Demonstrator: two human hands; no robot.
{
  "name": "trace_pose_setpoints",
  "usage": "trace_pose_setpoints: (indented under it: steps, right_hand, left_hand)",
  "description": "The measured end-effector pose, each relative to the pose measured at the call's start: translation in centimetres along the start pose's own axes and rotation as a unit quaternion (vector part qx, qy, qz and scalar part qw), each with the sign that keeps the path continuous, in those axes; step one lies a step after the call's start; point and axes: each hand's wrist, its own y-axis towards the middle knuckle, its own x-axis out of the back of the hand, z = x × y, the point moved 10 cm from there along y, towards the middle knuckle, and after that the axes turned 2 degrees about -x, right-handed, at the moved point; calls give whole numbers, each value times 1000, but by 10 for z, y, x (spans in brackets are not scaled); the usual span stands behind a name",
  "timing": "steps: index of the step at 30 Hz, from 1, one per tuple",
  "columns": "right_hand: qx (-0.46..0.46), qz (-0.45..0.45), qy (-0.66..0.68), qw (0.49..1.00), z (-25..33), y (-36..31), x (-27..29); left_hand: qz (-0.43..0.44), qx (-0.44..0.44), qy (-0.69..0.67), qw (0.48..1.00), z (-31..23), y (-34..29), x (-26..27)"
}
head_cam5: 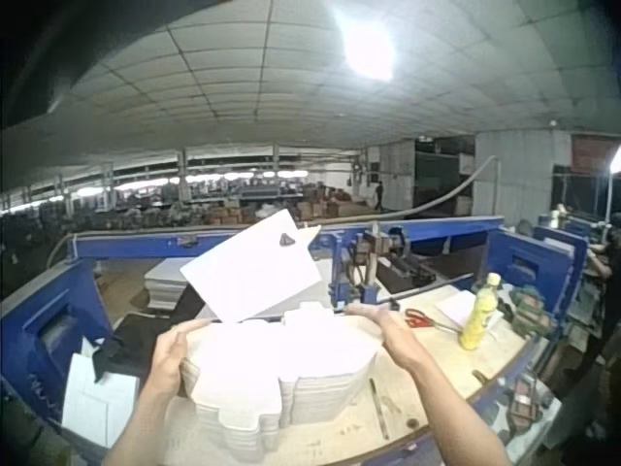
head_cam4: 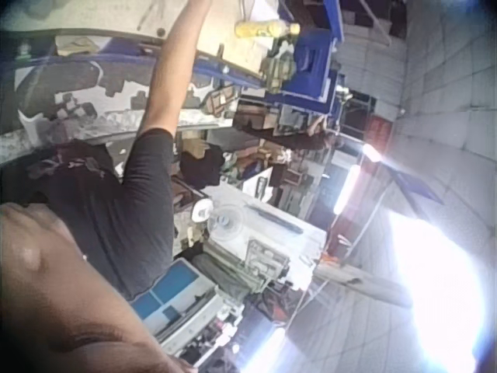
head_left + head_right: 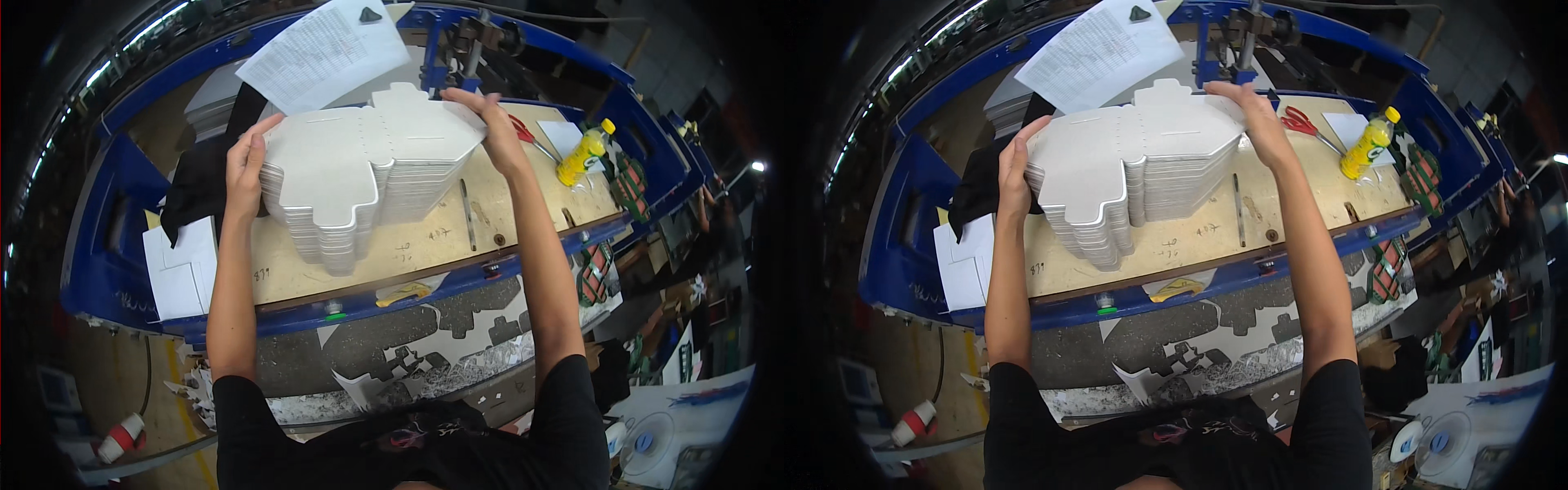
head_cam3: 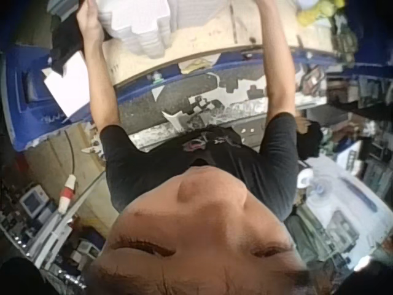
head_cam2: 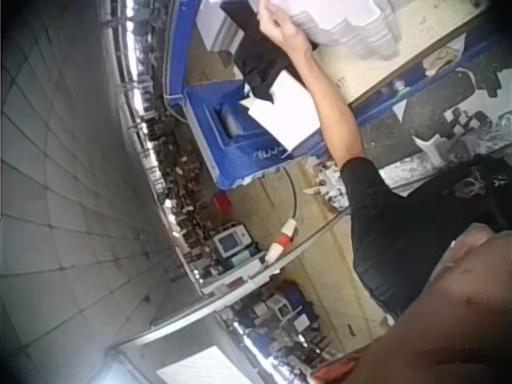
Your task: Using an industrial die-cutting press to cut components from white sheet material.
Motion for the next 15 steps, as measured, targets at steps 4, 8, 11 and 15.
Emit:
trace_pose_setpoints:
  steps: [4,8,11,15]
  right_hand:
    - [-9,-11,-164,986,21,1,-27]
    - [-40,-36,-62,997,-4,9,-14]
    - [-51,-90,131,986,-27,3,-8]
    - [-66,-84,80,991,-35,5,-5]
  left_hand:
    - [-59,25,-85,994,8,-10,11]
    - [-99,49,3,994,15,-10,16]
    - [-86,52,12,995,4,-8,5]
    - [-40,55,-43,997,5,-2,-5]
